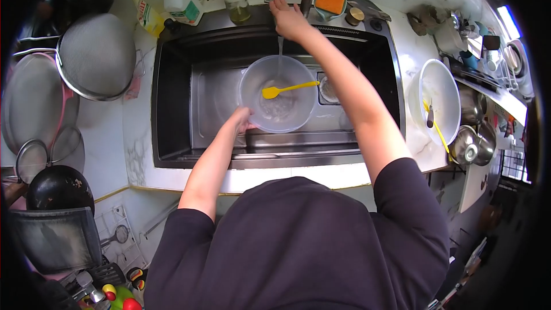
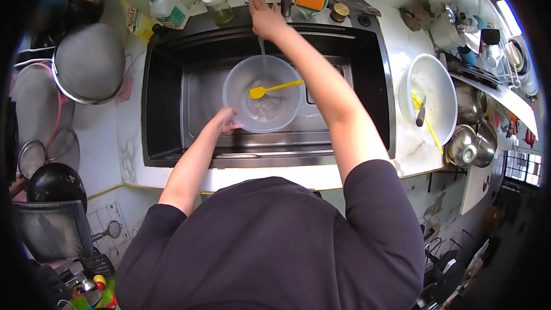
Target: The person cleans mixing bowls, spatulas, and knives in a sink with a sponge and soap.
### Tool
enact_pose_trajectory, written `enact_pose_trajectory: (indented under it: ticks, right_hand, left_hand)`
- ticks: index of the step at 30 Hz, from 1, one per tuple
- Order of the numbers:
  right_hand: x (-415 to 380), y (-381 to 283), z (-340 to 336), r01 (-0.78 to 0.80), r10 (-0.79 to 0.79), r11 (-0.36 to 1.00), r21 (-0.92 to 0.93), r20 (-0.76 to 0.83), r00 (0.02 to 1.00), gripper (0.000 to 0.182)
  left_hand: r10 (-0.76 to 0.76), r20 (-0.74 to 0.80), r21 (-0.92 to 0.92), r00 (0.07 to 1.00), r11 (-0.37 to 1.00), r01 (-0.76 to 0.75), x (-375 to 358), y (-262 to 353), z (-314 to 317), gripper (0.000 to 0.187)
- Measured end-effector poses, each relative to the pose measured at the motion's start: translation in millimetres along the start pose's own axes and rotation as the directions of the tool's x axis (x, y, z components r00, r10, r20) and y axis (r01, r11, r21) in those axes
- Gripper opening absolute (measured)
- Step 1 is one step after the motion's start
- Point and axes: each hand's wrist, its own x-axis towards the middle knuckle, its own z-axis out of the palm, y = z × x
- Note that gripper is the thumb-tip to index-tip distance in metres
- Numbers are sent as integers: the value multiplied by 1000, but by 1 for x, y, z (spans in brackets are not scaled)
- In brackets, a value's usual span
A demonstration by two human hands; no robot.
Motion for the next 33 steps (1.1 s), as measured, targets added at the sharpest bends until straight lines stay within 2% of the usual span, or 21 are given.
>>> enact_pose_trajectory:
  ticks: [2,4,6,7,8,10,12,14,16,18,20,21,22,24,29,31,33]
  right_hand:
    - [-29,-11,7,22,75,957,289,-321,944,48]
    - [-69,-21,7,133,252,752,646,-468,847,35]
    - [-114,-28,-2,-136,511,407,903,-101,853,23]
    - [-134,-24,-7,-206,612,66,976,124,781,24]
    - [-152,-21,-11,-219,617,-291,931,358,701,26]
    - [-193,-2,-20,5,656,-623,782,519,548,39]
    - [-228,20,-35,120,723,-623,773,510,467,69]
    - [-253,39,-56,184,762,-627,757,547,347,80]
    - [-265,52,-83,331,773,-626,706,619,139,86]
    - [-282,69,-98,482,764,-596,642,638,94,89]
    - [-304,92,-98,537,754,-632,559,603,260,87]
    - [-312,99,-95,494,810,-582,646,515,281,81]
    - [-313,102,-96,488,822,-567,663,490,289,70]
    - [-315,106,-96,484,819,-573,661,480,314,63]
    - [-303,99,-94,474,788,-614,631,522,326,61]
    - [-292,93,-85,323,711,-702,635,594,377,57]
    - [-277,72,-75,78,624,-686,723,530,573,38]
  left_hand:
    - [24,2,28,1000,999,-24,-1,-3,-4,34]
    - [45,13,53,999,998,-45,-1,-1,0,36]
    - [10,49,54,999,998,-12,2,-2,-3,36]
    - [13,63,40,998,999,-15,5,-3,-4,36]
    - [9,84,57,996,998,-14,7,-4,-4,36]
    - [17,92,8,996,1000,-17,7,-4,-6,35]
    - [31,76,14,997,999,-32,5,-4,-5,34]
    - [4,66,20,998,1000,-5,0,-2,-3,34]
    - [14,59,18,998,1000,-15,2,-3,-2,33]
    - [22,45,14,999,1000,-23,2,-5,-2,33]
    - [29,61,-13,998,1000,-29,1,-5,-2,33]
    - [33,52,-16,998,999,-32,0,-5,-3,33]
    - [29,58,-20,998,999,-28,2,-6,-4,33]
    - [28,55,-28,998,999,-27,5,-8,-7,33]
    - [42,116,-36,992,999,-38,4,-6,-6,36]
    - [56,89,-19,994,998,-55,0,-6,-2,36]
    - [74,63,1,995,997,-74,-2,-3,-2,37]
